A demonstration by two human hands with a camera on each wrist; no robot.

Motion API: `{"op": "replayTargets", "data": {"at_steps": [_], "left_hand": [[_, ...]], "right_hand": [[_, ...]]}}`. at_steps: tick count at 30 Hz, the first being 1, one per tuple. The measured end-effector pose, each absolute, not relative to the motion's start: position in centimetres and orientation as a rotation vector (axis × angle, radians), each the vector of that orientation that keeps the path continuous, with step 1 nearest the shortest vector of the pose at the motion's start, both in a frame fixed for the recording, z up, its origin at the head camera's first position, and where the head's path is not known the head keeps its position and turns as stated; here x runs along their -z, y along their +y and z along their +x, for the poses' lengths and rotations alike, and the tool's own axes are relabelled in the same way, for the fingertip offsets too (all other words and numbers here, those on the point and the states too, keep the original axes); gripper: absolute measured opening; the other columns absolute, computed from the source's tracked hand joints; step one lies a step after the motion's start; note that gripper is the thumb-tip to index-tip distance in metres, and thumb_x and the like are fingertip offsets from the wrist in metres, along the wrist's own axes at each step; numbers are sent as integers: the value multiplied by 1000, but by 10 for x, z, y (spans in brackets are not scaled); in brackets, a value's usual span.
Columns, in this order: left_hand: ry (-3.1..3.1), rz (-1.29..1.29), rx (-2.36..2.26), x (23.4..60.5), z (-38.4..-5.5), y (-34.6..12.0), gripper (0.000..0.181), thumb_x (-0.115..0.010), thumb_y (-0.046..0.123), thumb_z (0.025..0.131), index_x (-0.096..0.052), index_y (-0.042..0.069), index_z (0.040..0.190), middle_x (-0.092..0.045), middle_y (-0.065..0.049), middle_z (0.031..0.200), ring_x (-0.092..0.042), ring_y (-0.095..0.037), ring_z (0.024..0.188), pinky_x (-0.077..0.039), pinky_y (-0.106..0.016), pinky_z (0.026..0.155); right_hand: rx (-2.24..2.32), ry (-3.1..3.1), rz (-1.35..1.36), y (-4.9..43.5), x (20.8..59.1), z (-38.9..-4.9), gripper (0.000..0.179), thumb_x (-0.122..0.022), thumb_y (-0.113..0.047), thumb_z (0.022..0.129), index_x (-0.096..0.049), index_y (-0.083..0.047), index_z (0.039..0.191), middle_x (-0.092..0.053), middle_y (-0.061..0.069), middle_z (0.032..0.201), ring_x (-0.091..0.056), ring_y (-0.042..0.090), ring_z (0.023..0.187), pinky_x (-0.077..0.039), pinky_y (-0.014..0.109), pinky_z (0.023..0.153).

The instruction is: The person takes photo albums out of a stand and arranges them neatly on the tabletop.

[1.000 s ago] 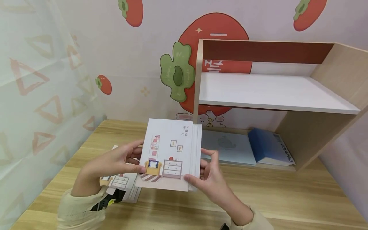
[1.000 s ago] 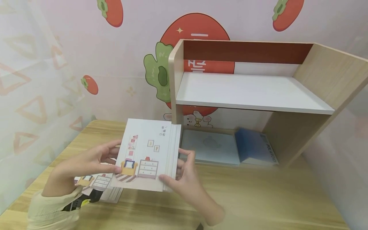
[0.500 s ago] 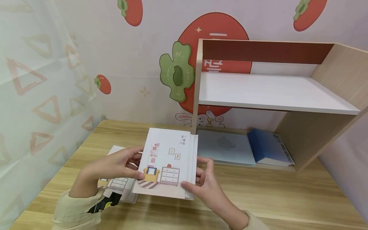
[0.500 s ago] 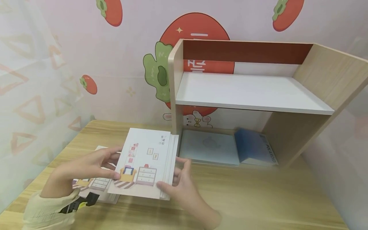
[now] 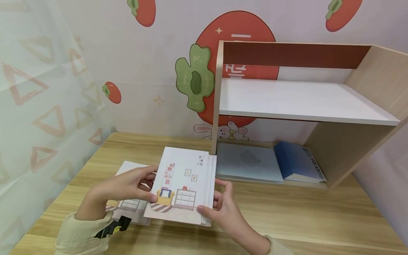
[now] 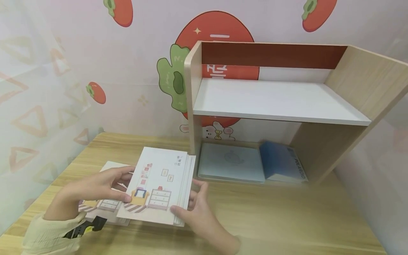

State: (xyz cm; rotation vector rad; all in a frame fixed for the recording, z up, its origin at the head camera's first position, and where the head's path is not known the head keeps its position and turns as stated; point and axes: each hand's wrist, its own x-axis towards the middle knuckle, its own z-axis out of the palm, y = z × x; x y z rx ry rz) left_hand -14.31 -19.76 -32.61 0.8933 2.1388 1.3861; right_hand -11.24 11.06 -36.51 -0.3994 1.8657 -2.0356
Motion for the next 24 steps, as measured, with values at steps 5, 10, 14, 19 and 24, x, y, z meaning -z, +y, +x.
{"op": "replayTargets", "data": {"at_steps": [5,10,14,19,24], "left_hand": [[2173,863,-1353,330,-143,-198,58,-73,14,90,-41,-11,132,-69,-17,112,-70,-15,95,-59,-31,83],[2208,854,-1312,332,-142,-200,52,-73,17,91,-45,-7,128,-69,-13,110,-69,-14,94,-59,-32,84],[2217,844,-1288,333,-142,-201,51,-72,18,91,-47,-5,129,-70,-11,109,-68,-14,93,-59,-30,83],[2222,832,-1256,338,-144,-204,50,-73,20,91,-48,-4,128,-71,-9,109,-69,-14,94,-58,-29,83],[2252,804,-1217,341,-145,-206,51,-74,22,90,-49,-3,128,-72,-6,110,-69,-13,96,-58,-28,83]], "right_hand": [[2033,1852,-360,109,369,-113,88,-72,5,84,-6,-4,141,-63,25,121,-71,22,97,-58,26,78],[2030,1797,-364,108,373,-115,88,-72,3,85,-5,-4,141,-62,26,123,-71,23,98,-58,27,79],[2026,1775,-367,108,377,-115,89,-72,2,85,-4,-3,142,-61,26,125,-71,24,99,-58,28,80],[2021,1779,-353,106,381,-115,87,-72,4,84,-6,-2,141,-62,25,124,-71,24,99,-59,30,81],[2027,1753,-357,105,384,-115,88,-70,7,84,-5,-1,142,-62,26,123,-71,27,101,-59,31,83]]}}
